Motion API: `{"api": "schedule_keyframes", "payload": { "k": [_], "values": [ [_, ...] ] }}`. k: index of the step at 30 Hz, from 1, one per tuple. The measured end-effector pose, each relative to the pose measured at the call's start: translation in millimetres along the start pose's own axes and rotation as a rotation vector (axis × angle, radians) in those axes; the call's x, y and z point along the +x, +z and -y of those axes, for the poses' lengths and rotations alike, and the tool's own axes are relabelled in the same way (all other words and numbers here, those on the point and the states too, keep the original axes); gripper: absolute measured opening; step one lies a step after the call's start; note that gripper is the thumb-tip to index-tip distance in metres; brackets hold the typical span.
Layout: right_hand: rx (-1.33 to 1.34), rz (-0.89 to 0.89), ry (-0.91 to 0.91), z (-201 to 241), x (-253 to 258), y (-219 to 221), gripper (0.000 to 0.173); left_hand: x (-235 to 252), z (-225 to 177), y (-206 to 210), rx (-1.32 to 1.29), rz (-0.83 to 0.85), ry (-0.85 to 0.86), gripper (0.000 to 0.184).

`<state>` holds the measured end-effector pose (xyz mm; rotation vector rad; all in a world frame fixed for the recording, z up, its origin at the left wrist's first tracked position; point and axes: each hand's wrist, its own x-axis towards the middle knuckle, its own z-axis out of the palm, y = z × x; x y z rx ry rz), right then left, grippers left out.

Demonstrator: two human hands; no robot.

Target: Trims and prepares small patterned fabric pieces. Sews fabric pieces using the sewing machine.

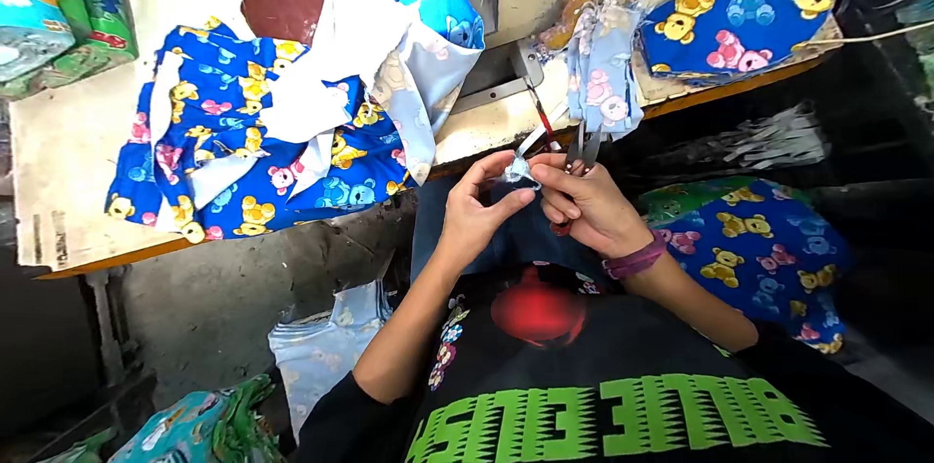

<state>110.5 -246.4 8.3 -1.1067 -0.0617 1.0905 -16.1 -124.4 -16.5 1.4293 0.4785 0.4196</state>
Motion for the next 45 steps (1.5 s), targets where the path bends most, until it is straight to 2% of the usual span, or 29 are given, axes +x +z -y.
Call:
{"api": "schedule_keyframes", "payload": {
  "k": [2, 3, 4, 6, 7, 9, 11, 13, 15, 17, 19, 21, 23, 25, 28, 31, 33, 35, 36, 38, 40, 42, 45],
  "values": [
    [-0.013, -0.003, -0.061, -1.6, -0.2, -0.6, 0.016, 2.9, -3.5, 4.1, -0.078, -0.111, 0.004, 0.015],
    [-0.057, 0.004, -0.122, -2.0, 0.3, -4.5, 0.019, 4.0, -5.8, 4.7, -0.115, -0.133, -0.011, 0.009],
    [-0.164, 0.027, -0.179, -1.6, -0.2, -10.5, 0.030, 4.8, -7.5, 5.6, -0.149, -0.142, -0.027, 0.008],
    [-0.394, 0.047, -0.195, -1.4, -2.2, -16.8, 0.047, 5.2, -7.9, 8.1, -0.199, -0.136, -0.051, 0.008],
    [-0.400, 0.050, -0.139, -4.3, -3.3, -16.5, 0.042, 4.1, -7.1, 9.4, -0.217, -0.126, -0.075, 0.009],
    [-0.288, 0.050, -0.048, -10.5, -2.4, -15.0, 0.012, 3.4, -3.7, 12.5, -0.251, -0.135, -0.110, 0.009],
    [-0.186, 0.047, -0.063, -11.5, 0.8, -15.1, 0.023, 2.6, 1.1, 12.7, -0.208, -0.202, -0.077, 0.011],
    [-0.159, 0.033, -0.129, -11.4, 2.5, -13.5, 0.023, -3.8, 6.6, 12.4, -0.003, -0.271, 0.061, 0.018],
    [-0.156, 0.012, -0.163, -11.4, 4.2, -8.5, 0.024, -7.1, 13.9, 12.6, 0.216, -0.302, 0.330, 0.016],
    [-0.146, 0.023, -0.142, -13.4, 3.3, -2.5, 0.024, -7.6, 17.1, 15.6, 0.263, -0.247, 0.476, 0.019],
    [-0.163, 0.076, -0.101, -16.1, -0.2, 2.9, 0.020, -9.9, 19.6, 17.0, 0.190, -0.208, 0.406, 0.022],
    [-0.179, 0.115, -0.084, -16.3, -0.7, 4.3, 0.019, -10.9, 18.1, 11.9, 0.093, -0.220, 0.306, 0.018],
    [-0.142, 0.081, -0.058, -13.3, -1.4, 0.6, 0.022, -12.8, 14.6, 7.6, -0.003, -0.189, 0.207, 0.011],
    [-0.099, 0.069, 0.015, -6.3, -1.0, -8.0, 0.026, -12.7, 11.8, 4.7, -0.160, -0.117, 0.054, 0.011],
    [-0.124, 0.128, 0.180, 9.4, 0.0, -26.8, 0.032, -5.7, 4.3, -3.2, -0.401, 0.002, -0.242, 0.022],
    [-0.356, 0.199, 0.216, 20.9, 3.5, -52.2, 0.017, 7.3, 1.9, -11.4, -0.348, 0.165, -0.439, 0.024],
    [-0.621, 0.241, 0.173, 25.4, 9.1, -67.1, 0.012, 19.8, 7.0, -11.6, -0.108, 0.262, -0.483, 0.020],
    [-0.969, 0.272, 0.066, 26.5, 12.5, -77.8, 0.012, 30.0, 18.4, -9.8, 0.201, 0.337, -0.390, 0.015],
    [-1.149, 0.304, -0.034, 23.5, 12.8, -84.0, 0.011, 30.7, 26.3, -9.7, 0.365, 0.378, -0.262, 0.014],
    [-1.431, 0.433, -0.258, 9.6, 11.5, -100.2, 0.008, 22.2, 52.7, -12.8, 0.603, 0.488, 0.106, 0.014],
    [-1.534, 0.546, -0.363, -14.0, 6.5, -114.3, 0.008, 5.6, 82.7, -14.4, 0.721, 0.607, 0.388, 0.012],
    [-1.511, 0.597, -0.283, -36.5, 1.9, -124.2, 0.009, -14.4, 110.8, -14.2, 0.710, 0.645, 0.431, 0.011],
    [-1.391, 0.512, -0.212, -56.1, 1.8, -132.6, 0.017, -31.9, 132.4, -12.7, 0.561, 0.527, 0.238, 0.010]
  ]
}}
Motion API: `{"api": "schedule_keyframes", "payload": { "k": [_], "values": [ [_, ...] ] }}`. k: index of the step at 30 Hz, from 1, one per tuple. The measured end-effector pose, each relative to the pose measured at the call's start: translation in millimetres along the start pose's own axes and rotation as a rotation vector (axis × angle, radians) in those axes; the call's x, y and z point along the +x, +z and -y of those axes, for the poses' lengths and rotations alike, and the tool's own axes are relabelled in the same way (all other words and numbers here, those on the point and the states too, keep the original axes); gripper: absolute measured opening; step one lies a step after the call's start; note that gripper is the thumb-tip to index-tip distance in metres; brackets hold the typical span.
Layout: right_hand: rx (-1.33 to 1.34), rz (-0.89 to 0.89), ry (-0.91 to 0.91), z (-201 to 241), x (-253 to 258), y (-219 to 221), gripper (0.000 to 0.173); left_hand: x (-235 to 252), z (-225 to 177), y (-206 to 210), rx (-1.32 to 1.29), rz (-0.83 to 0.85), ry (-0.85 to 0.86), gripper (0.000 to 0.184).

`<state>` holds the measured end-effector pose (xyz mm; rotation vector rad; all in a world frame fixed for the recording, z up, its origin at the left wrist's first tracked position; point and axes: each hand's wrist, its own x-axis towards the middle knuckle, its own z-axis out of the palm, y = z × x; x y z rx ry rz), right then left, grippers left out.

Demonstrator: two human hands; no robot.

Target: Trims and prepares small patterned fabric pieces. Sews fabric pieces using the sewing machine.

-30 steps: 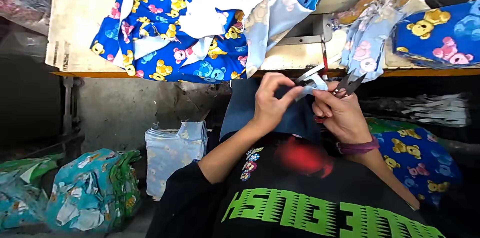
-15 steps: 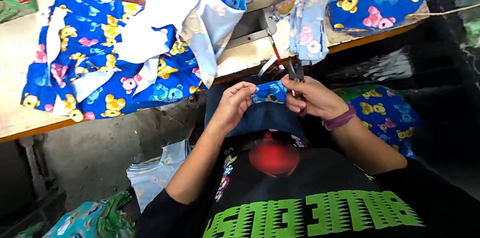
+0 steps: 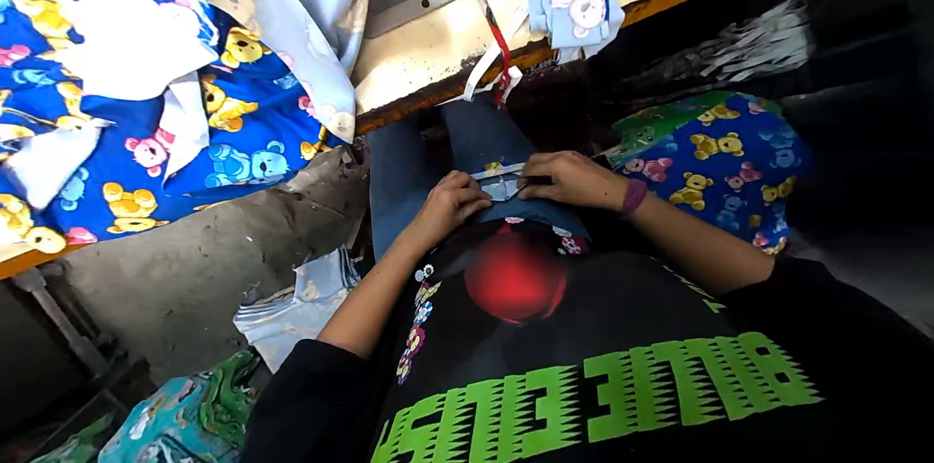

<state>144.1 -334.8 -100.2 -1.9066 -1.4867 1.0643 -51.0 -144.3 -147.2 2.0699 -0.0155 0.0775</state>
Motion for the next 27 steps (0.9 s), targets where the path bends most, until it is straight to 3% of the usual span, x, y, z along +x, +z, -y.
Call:
{"api": "schedule_keyframes", "payload": {
  "k": [3, 8, 10, 13, 16, 19, 22, 24, 27],
  "values": [
    [0.041, -0.091, 0.091, 2.8, 3.5, 7.4, 0.022, 2.0, -6.9, -4.6, -0.150, -0.041, -0.196, 0.011],
    [-0.050, -0.089, 0.250, 14.9, 12.2, 12.6, 0.021, 12.5, -4.2, -1.6, -0.100, 0.041, -0.454, 0.024],
    [-0.112, -0.004, 0.329, 23.6, 18.1, 9.1, 0.022, 19.3, -3.3, -2.3, -0.057, 0.115, -0.465, 0.028],
    [-0.155, 0.185, 0.388, 34.6, 28.7, -5.5, 0.022, 23.7, -5.4, -7.2, -0.085, 0.136, -0.334, 0.017],
    [-0.009, 0.246, 0.313, 40.7, 29.1, -26.8, 0.018, 23.8, -26.8, -22.7, -0.315, 0.045, -0.311, 0.009],
    [0.296, 0.121, 0.176, 57.4, 17.6, -46.6, 0.006, 27.5, -62.2, -53.2, -0.526, 0.028, -0.344, 0.008],
    [0.526, 0.031, 0.100, 81.5, 10.3, -67.5, 0.010, 33.7, -93.2, -88.2, -0.532, 0.122, -0.447, 0.017],
    [0.554, 0.013, 0.075, 98.2, 7.5, -78.5, 0.009, 35.8, -114.6, -105.9, -0.492, 0.127, -0.516, 0.008],
    [0.562, 0.021, 0.033, 116.1, 6.5, -86.1, 0.005, 33.0, -128.6, -119.9, -0.483, 0.058, -0.432, 0.004]
  ]
}}
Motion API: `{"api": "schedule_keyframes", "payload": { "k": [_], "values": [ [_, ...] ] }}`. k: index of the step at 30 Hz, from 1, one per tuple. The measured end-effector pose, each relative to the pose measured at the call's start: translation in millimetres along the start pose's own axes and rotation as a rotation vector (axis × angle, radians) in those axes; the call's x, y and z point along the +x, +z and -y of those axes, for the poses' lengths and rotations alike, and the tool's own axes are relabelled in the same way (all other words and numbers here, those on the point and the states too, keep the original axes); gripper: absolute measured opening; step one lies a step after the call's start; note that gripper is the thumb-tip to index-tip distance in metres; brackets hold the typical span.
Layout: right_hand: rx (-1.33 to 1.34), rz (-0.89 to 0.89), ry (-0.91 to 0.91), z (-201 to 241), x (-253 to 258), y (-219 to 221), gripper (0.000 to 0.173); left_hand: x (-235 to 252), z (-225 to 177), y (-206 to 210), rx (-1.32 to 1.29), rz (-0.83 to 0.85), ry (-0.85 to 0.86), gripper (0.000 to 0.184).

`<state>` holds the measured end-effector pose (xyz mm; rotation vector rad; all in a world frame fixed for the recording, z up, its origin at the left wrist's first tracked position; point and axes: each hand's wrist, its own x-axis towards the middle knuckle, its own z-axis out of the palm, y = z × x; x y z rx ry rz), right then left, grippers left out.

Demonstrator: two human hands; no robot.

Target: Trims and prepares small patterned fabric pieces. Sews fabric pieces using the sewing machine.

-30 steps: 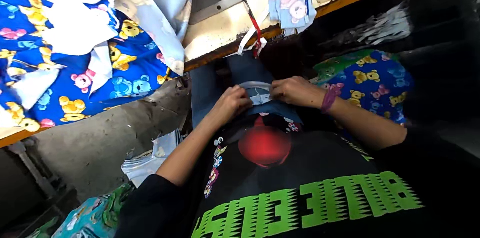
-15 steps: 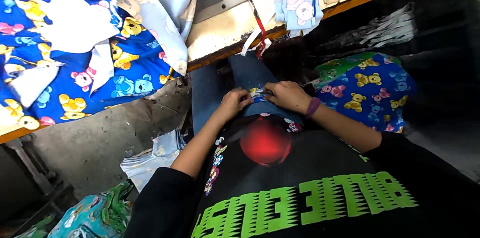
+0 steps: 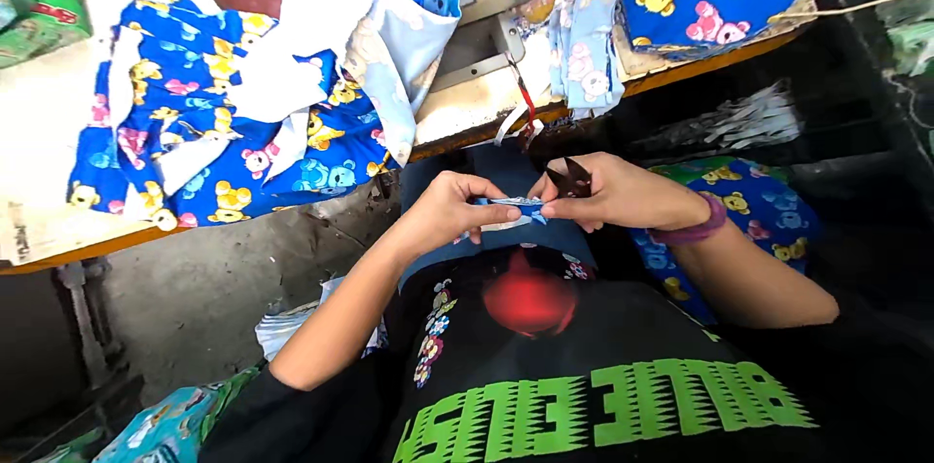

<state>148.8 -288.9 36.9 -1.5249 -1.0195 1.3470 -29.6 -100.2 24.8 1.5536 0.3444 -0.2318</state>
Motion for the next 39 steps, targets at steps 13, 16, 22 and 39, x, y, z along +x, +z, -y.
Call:
{"api": "schedule_keyframes", "payload": {
  "k": [13, 16, 22, 39],
  "values": [
    [-0.038, -0.141, -0.270, 9.7, -1.6, 16.5, 0.022, -23.7, -20.0, 12.8, -0.021, -0.135, 0.076, 0.004],
    [-0.162, -0.212, -0.276, 6.5, -0.2, 20.9, 0.029, -25.0, -19.5, 15.4, 0.039, -0.196, 0.144, 0.002],
    [0.246, -0.339, -0.162, 5.3, 11.0, 45.4, 0.007, -23.3, -14.8, 13.1, 0.162, -0.191, 0.307, 0.006],
    [0.032, -0.091, -0.132, 28.8, 9.4, 24.5, 0.006, -35.4, -28.2, -8.1, 0.262, -0.166, 0.306, 0.007]
  ]
}}
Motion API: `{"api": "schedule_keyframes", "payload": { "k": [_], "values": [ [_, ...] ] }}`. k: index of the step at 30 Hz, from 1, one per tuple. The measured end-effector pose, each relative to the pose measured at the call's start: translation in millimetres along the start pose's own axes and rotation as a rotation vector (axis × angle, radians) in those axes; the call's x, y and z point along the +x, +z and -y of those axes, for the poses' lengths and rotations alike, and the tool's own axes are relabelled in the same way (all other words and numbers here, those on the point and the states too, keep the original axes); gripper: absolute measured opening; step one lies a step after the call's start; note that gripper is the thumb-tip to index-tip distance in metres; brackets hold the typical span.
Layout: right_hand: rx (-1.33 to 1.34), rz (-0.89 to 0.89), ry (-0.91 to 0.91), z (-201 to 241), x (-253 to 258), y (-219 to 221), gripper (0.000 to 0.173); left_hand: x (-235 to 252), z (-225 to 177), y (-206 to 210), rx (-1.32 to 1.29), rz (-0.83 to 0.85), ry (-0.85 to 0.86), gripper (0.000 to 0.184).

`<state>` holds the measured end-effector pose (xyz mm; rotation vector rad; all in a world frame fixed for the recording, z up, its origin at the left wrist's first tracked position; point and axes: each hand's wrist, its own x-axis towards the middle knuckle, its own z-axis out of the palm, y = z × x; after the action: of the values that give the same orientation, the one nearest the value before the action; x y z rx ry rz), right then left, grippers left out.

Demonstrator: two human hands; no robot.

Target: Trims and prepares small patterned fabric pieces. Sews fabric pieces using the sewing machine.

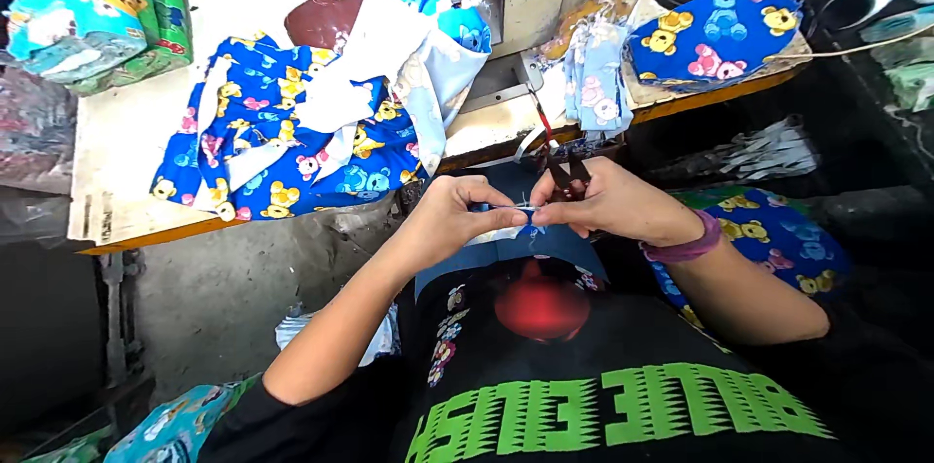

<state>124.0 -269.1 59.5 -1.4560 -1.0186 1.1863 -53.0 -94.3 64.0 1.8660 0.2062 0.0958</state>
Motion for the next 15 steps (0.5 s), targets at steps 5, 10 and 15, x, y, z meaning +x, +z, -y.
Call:
{"api": "schedule_keyframes", "payload": {
  "k": [5, 10, 15],
  "values": [
    [0.054, -0.044, -0.134, -11.0, -2.5, 6.2, 0.004, -2.3, 0.3, -0.8, 0.004, 0.030, 0.035, 0.007],
    [0.798, -0.138, 0.045, -25.2, -3.1, 32.6, 0.019, 1.5, 0.9, 6.4, -0.047, 0.019, -0.030, 0.006],
    [0.747, -0.180, 0.097, -40.3, 0.1, 14.4, 0.035, 4.5, -1.1, 0.2, -0.003, 0.090, -0.063, 0.007]
  ]
}}
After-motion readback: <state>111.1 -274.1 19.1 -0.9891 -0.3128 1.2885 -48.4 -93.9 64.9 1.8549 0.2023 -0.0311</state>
